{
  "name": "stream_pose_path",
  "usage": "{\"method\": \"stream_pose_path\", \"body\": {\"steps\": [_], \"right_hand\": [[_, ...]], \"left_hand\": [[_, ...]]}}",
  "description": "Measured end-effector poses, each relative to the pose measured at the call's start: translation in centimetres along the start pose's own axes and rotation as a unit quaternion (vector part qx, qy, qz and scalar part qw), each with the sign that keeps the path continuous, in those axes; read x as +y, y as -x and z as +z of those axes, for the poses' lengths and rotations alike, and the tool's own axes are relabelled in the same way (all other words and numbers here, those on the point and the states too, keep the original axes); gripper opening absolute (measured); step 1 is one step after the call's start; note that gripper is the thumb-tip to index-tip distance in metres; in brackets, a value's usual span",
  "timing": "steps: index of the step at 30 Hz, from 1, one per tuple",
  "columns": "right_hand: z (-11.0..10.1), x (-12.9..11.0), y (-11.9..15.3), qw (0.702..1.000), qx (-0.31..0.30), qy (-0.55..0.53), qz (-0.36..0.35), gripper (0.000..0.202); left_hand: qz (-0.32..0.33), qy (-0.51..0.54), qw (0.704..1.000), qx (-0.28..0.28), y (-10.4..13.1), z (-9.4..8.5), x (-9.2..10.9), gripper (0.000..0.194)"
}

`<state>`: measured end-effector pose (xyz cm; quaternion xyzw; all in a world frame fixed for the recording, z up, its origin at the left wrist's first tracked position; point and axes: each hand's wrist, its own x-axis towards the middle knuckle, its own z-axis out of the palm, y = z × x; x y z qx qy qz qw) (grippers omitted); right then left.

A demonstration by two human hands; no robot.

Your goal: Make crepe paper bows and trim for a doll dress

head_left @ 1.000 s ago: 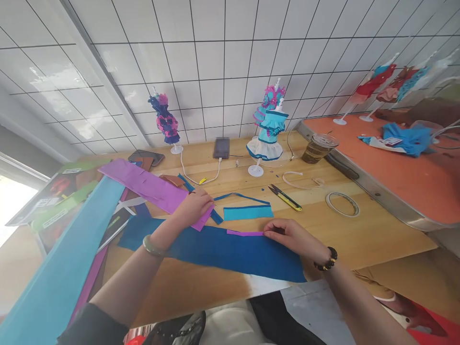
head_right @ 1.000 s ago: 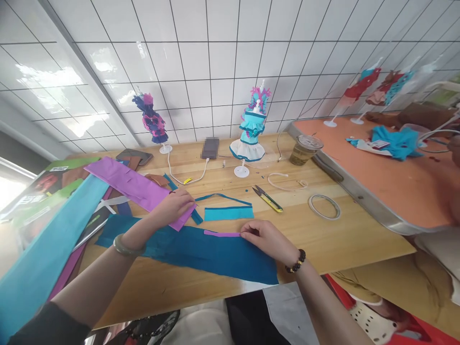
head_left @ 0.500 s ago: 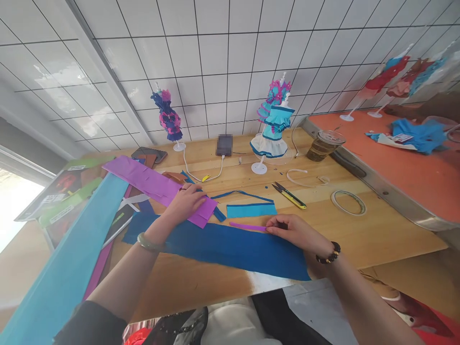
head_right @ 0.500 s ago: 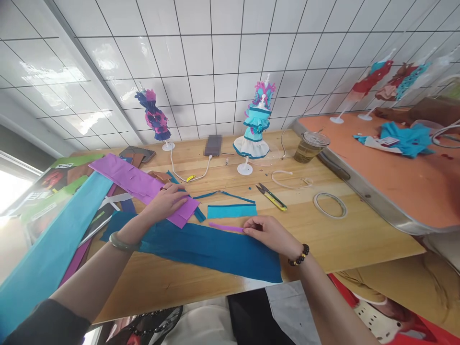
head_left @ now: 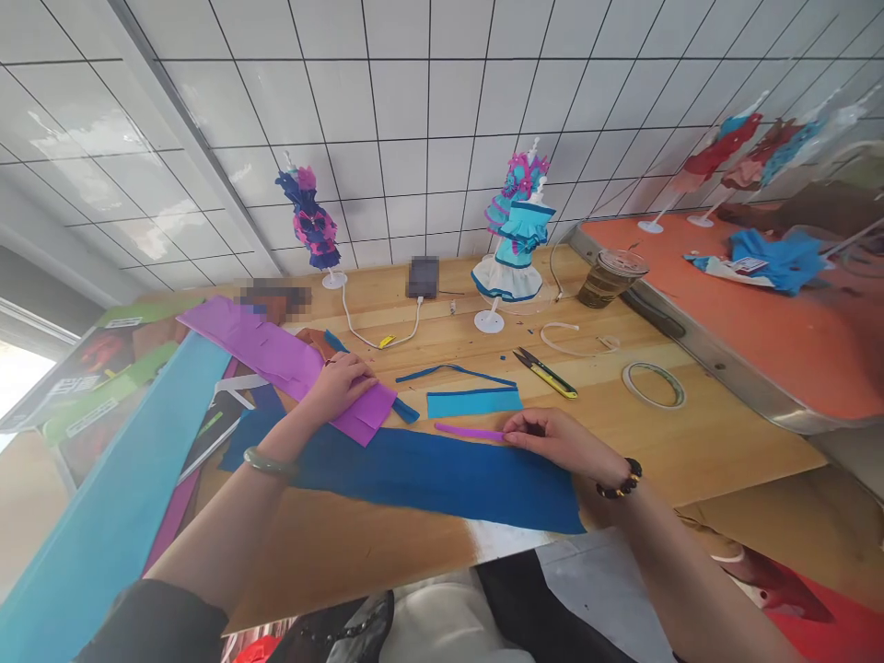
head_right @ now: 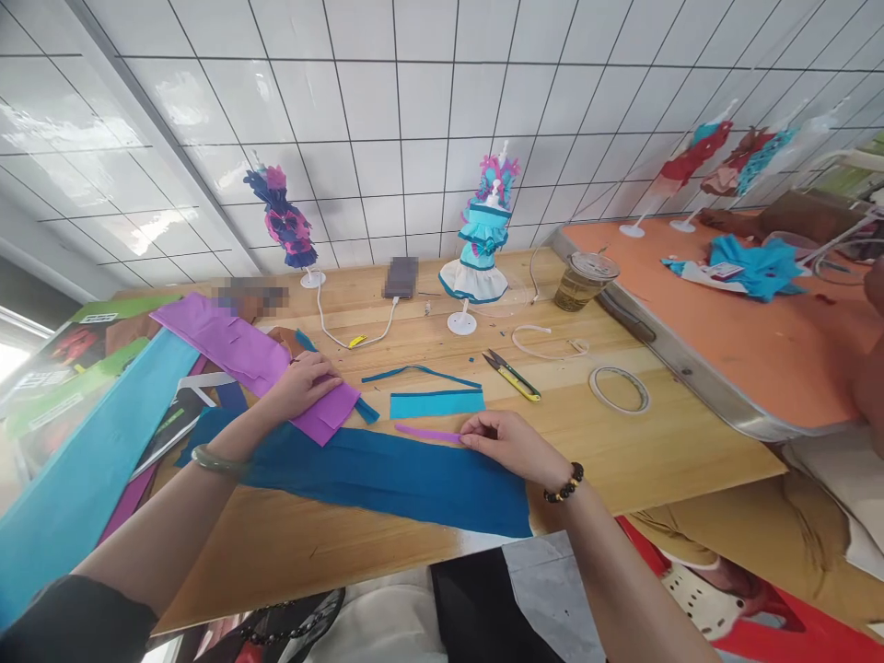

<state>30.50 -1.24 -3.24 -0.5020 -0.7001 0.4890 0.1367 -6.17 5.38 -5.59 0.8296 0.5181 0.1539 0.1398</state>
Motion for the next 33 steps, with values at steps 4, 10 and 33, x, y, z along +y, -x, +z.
{"method": "stream_pose_path", "body": {"steps": [4,10,33], "right_hand": [[0.0,-0.2,0.0,1.0,0.003,-0.008,0.005,0.03],[-0.1,-0.6,0.1,1.0,0.004,-0.008,0.003,0.032],[-0.5,0.4,-0.8,0.995,0.0,-0.101,0.023,0.031]], "left_hand": [[-0.007,0.001,1.0,-0.005,0.5,-1.1,-0.6,0.029],[-0.007,0.036,0.996,0.078,-0.1,-1.4,3.4,0.033],[0.064,0.217,0.974,-0.022,-0.3,4.5,11.8,0.02]]}}
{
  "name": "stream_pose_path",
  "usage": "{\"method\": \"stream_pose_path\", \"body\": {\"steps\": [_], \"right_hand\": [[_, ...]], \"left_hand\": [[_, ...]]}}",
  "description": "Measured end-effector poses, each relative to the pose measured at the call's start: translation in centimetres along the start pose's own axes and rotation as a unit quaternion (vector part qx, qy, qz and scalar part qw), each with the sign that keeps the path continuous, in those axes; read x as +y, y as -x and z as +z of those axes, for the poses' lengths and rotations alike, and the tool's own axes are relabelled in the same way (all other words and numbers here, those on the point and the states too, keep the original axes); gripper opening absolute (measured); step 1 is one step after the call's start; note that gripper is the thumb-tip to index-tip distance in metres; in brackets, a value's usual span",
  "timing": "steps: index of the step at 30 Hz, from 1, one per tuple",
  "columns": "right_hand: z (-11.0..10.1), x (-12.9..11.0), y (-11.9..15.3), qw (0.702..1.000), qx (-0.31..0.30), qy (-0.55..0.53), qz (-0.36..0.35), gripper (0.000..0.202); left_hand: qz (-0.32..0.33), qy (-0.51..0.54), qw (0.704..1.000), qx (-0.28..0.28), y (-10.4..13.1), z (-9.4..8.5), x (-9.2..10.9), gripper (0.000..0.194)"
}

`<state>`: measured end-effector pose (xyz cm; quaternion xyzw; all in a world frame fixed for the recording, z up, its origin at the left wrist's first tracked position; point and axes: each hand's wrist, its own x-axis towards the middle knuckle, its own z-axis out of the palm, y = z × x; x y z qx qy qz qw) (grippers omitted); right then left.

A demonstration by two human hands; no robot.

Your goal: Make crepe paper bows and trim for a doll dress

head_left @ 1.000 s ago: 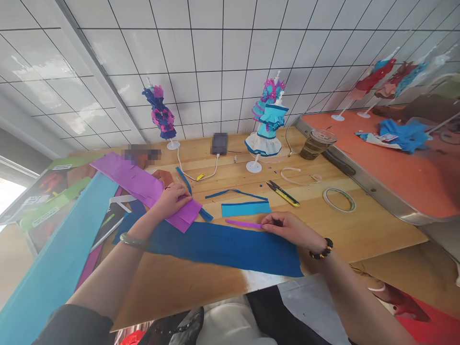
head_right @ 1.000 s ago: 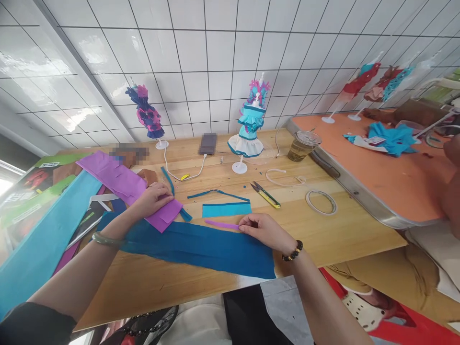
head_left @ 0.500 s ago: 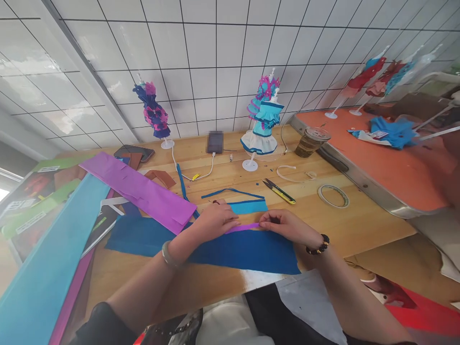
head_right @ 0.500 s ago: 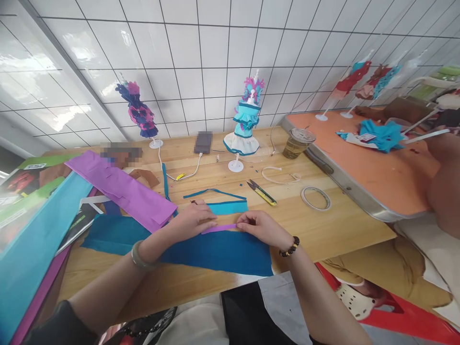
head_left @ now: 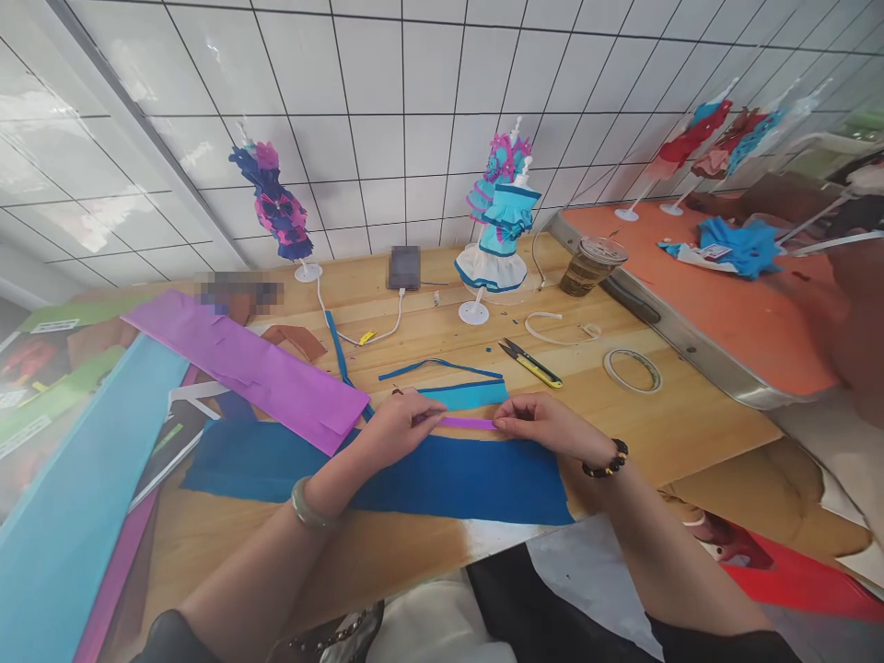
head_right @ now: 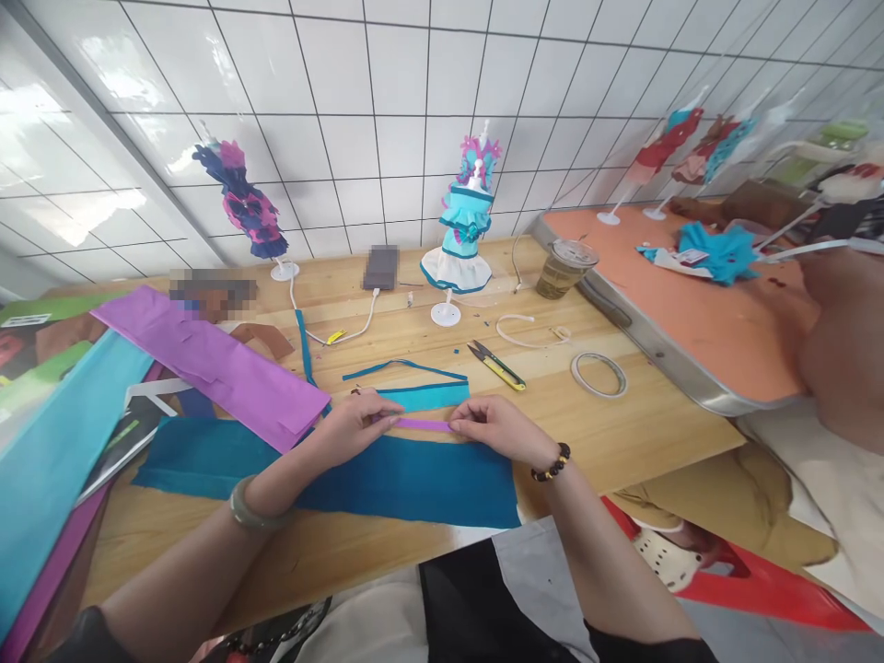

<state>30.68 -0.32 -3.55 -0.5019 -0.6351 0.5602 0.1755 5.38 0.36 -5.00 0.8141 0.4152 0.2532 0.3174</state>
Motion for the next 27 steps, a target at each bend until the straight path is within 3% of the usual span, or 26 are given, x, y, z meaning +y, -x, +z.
{"method": "stream_pose_path", "body": {"steps": [7,20,27], "right_hand": [[-1.3,0.4,0.0,0.998,0.034,-0.007,0.051,0.033],[-1.6,0.9,-0.1,0.989,0.143,0.015,0.046,0.038],[-1.2,1.7,-0.2,0.986,0.163,0.01,0.009,0.036]], "left_hand": [[-0.04,-0.004,0.999,0.005,0.3,-0.7,-1.2,0.024],[-0.1,-0.016,0.995,-0.007,0.2,-1.1,-0.7,0.023],[-0.103,-0.05,0.993,-0.02,0.1,-1.7,-0.5,0.022]]}}
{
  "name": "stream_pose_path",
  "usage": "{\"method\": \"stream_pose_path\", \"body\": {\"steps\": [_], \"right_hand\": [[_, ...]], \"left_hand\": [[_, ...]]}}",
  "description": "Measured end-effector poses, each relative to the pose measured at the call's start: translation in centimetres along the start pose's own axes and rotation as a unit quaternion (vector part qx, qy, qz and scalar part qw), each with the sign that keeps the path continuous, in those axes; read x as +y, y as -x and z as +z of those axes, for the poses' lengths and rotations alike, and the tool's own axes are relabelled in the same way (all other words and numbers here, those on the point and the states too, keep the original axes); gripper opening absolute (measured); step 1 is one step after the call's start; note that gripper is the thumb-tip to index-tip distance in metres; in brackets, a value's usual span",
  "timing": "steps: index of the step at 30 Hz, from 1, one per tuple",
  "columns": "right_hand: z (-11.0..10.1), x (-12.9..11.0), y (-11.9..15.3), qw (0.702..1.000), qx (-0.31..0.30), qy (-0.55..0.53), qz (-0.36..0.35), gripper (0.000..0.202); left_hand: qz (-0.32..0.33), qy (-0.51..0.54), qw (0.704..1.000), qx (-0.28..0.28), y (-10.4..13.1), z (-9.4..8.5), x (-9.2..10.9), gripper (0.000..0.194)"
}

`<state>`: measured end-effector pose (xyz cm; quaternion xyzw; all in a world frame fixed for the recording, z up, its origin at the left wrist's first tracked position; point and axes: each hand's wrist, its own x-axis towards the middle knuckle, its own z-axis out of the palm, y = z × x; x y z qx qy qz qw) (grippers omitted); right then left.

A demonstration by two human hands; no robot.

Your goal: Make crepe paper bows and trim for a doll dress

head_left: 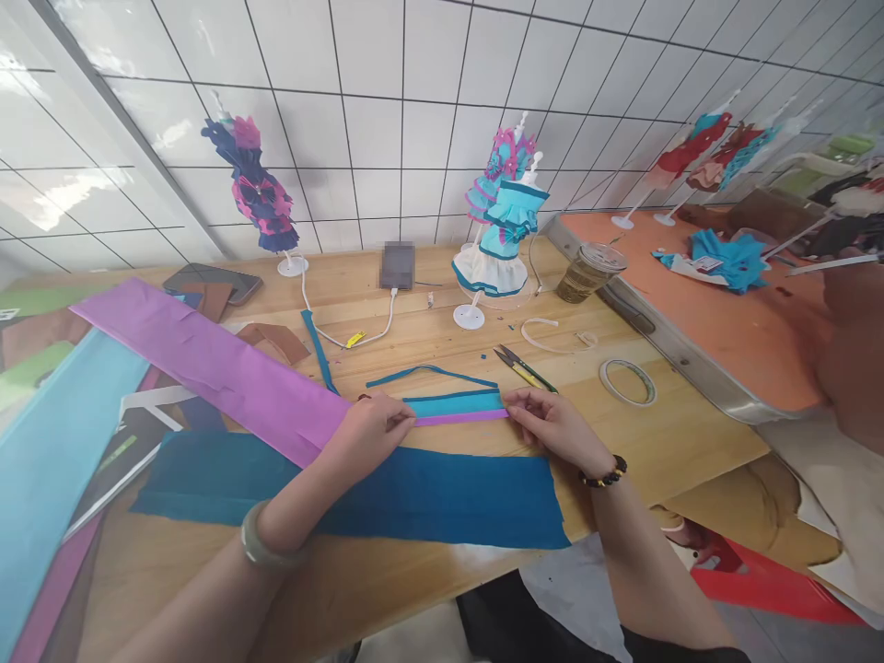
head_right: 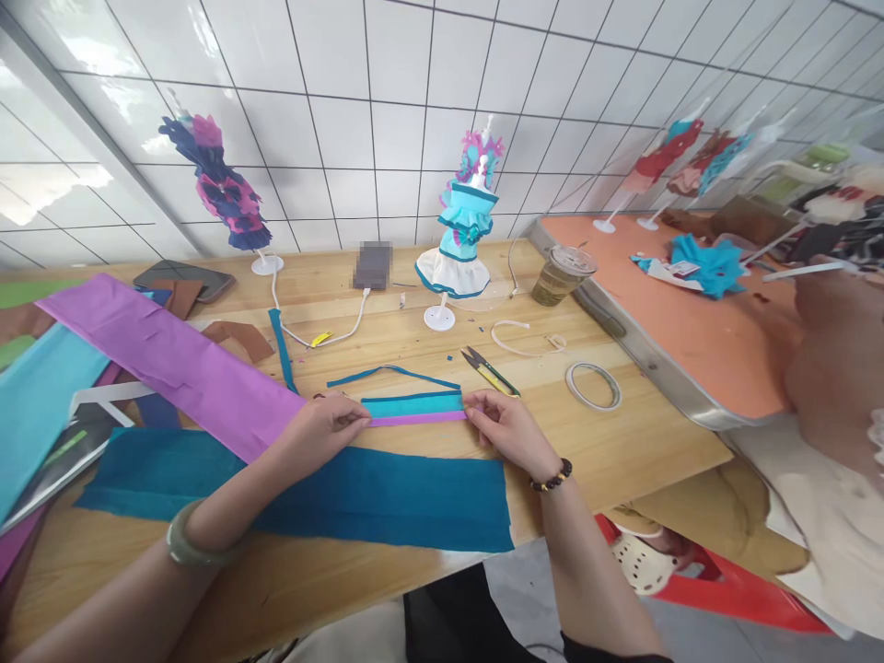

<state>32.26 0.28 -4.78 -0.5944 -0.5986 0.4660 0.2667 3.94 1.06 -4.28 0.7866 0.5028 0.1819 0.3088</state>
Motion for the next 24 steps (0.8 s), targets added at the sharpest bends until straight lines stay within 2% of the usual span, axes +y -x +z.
{"method": "stream_pose_path", "body": {"steps": [5,13,24], "right_hand": [[0.3,0.3,0.0,1.0,0.014,-0.011,-0.019,0.034],[0.3,0.2,0.1,1.0,0.011,-0.016,-0.01,0.04],[0.3,-0.3,0.2,1.0,0.021,-0.003,-0.015,0.034]], "left_hand": [[-0.021,0.007,1.0,0.017,0.0,0.3,-0.7,0.02],[-0.05,-0.002,0.999,0.018,0.2,0.5,-0.9,0.041],[-0.042,-0.012,0.999,0.02,0.1,0.6,-1.1,0.034]]}}
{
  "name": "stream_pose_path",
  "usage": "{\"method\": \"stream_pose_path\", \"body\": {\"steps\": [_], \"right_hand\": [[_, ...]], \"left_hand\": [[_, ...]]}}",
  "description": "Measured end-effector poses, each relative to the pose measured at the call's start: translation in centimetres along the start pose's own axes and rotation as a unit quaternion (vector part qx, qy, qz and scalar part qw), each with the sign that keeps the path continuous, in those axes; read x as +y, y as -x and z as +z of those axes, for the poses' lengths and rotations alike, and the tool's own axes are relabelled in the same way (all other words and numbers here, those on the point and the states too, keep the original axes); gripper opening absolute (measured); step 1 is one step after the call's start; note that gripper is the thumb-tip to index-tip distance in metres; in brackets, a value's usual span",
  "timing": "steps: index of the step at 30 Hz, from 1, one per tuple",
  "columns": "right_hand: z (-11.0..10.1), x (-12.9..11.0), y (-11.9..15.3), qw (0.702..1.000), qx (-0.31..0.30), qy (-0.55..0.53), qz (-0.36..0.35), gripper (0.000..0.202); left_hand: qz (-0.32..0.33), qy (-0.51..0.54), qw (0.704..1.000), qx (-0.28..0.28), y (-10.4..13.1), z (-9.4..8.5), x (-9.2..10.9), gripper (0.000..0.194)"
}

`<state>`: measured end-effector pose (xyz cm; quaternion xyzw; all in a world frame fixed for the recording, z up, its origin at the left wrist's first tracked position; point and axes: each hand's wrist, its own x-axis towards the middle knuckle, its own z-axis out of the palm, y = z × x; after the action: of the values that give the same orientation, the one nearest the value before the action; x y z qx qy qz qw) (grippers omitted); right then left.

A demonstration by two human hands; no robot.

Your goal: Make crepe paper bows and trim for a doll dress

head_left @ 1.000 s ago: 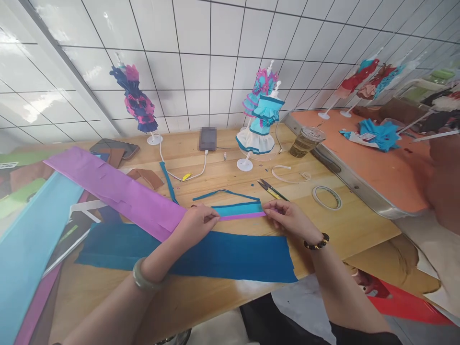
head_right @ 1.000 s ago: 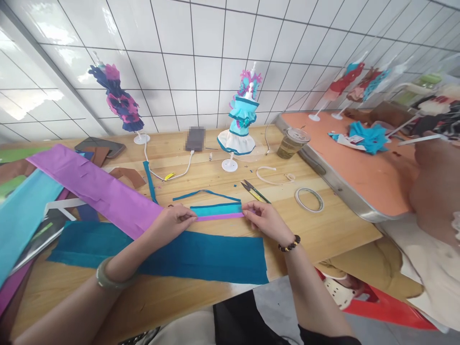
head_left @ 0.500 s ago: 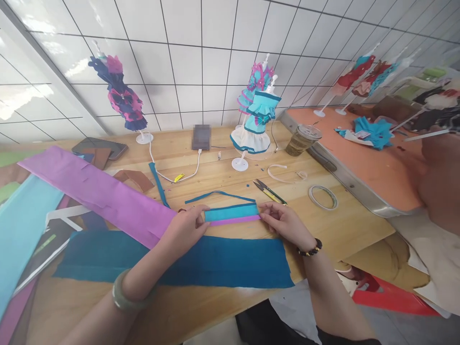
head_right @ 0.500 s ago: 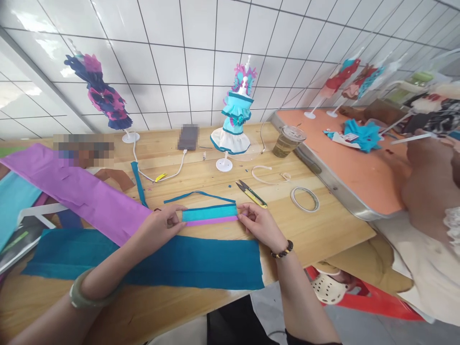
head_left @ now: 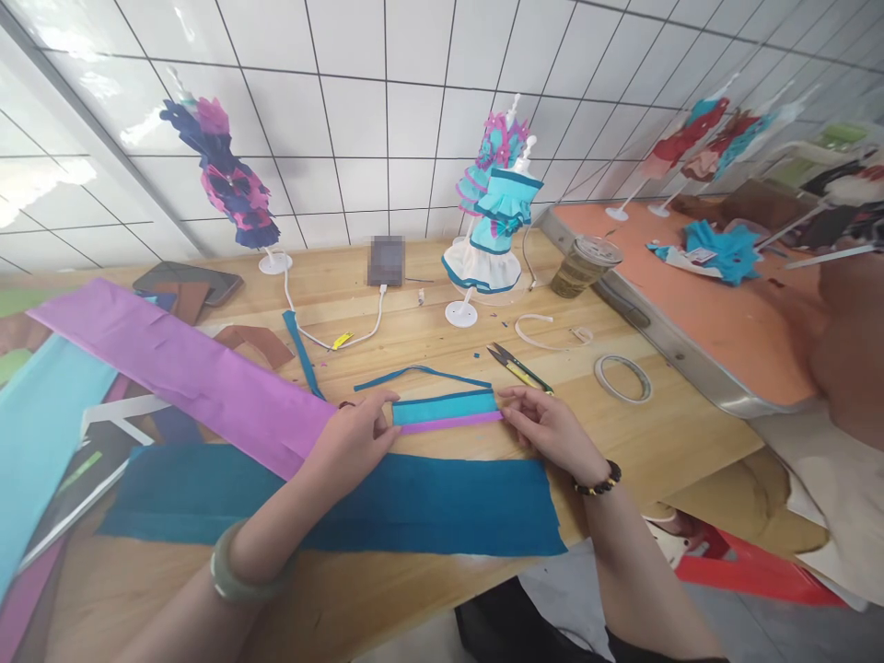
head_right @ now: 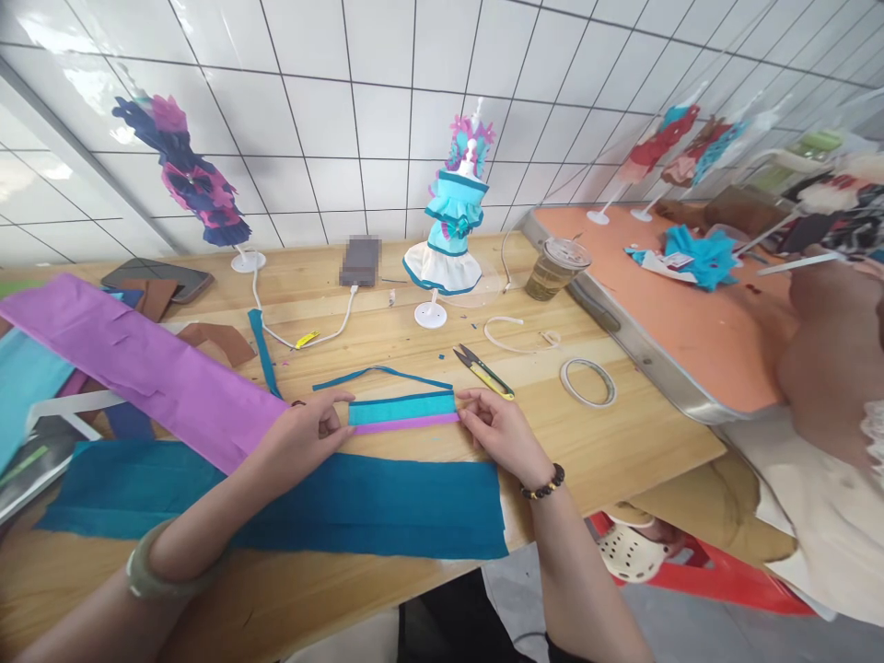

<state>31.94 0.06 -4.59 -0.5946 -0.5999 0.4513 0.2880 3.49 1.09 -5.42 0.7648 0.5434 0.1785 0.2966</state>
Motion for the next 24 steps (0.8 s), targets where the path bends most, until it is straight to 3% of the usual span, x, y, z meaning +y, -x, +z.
{"method": "stream_pose_path", "body": {"steps": [10,18,21,24], "right_hand": [[0.0,0.6,0.0,0.995,-0.027,0.09,-0.044,0.034],[-0.2,-0.4,0.6,0.983,-0.037,0.172,-0.048,0.038],[-1.3,-0.3,1.2,0.984,0.006,0.176,-0.035,0.039],[-3.8,0.8,1.4,0.971,0.098,0.216,-0.017,0.038]], "left_hand": [[-0.002,0.006,0.999,-0.033,0.1,-0.4,0.1,0.034],[0.012,0.004,0.999,-0.046,0.2,-0.5,-0.1,0.037],[0.015,-0.018,0.998,-0.051,0.2,-0.7,0.0,0.036],[0.015,-0.05,0.998,-0.044,0.2,-1.0,0.2,0.037]]}}
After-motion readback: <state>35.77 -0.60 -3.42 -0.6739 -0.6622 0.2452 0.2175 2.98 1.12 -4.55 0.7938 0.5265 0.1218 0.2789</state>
